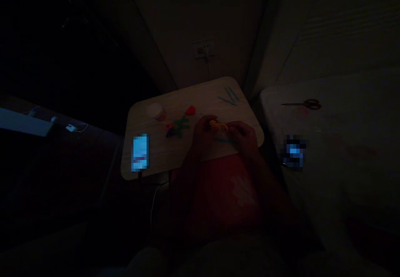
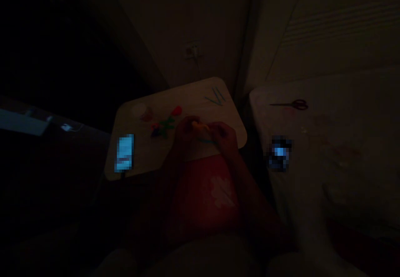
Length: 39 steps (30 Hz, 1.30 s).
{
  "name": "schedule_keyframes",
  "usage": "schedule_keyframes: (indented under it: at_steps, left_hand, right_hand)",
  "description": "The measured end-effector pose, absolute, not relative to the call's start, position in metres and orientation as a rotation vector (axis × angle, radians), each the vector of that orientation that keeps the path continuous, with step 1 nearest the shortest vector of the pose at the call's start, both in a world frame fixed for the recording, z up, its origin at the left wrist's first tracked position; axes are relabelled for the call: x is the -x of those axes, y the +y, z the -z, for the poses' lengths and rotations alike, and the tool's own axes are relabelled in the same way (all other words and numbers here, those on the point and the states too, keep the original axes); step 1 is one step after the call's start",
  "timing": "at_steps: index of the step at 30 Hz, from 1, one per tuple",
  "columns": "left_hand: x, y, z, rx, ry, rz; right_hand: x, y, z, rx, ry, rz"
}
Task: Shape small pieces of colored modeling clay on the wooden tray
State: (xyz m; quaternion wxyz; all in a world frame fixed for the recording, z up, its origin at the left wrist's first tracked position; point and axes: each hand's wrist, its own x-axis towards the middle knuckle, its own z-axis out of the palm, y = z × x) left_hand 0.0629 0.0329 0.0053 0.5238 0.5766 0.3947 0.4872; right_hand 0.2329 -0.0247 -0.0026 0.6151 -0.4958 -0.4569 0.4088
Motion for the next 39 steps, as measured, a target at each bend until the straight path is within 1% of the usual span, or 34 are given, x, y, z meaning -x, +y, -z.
schedule_keyframes:
  at_steps: [7, 13, 17, 22, 27, 33, 39]
  left_hand:
    - [-0.061, 0.029, -0.013, -1.787, 0.952, -1.142]
    - [-0.063, 0.029, -0.017, -2.03, 0.984, -1.136]
    - [-0.063, 0.032, -0.016, -2.058, 1.017, -1.114]
    - [-0.063, 0.031, -0.017, -2.073, 0.976, -1.081]
    - [-0.067, 0.028, -0.016, -2.098, 0.931, -1.037]
    - [-0.076, 0.028, -0.016, -2.088, 0.985, -1.063]
    - [-0.078, 0.028, -0.016, -2.02, 1.061, -1.086]
  right_hand:
    - [-0.229, -0.021, 0.007, 1.177, -1.008, -0.862]
    - [-0.234, -0.024, 0.006, 1.244, -1.127, -0.768]
    - [-0.238, -0.025, 0.008, 1.29, -1.199, -0.741]
    - [-0.238, -0.024, 0.008, 1.23, -1.144, -0.82]
    - [-0.234, -0.022, 0.008, 1.245, -1.073, -0.8]
    - [-0.231, -0.022, 0.011, 1.245, -1.042, -0.791]
    - [-0.235, -0.025, 0.008, 1.318, -1.135, -0.668]
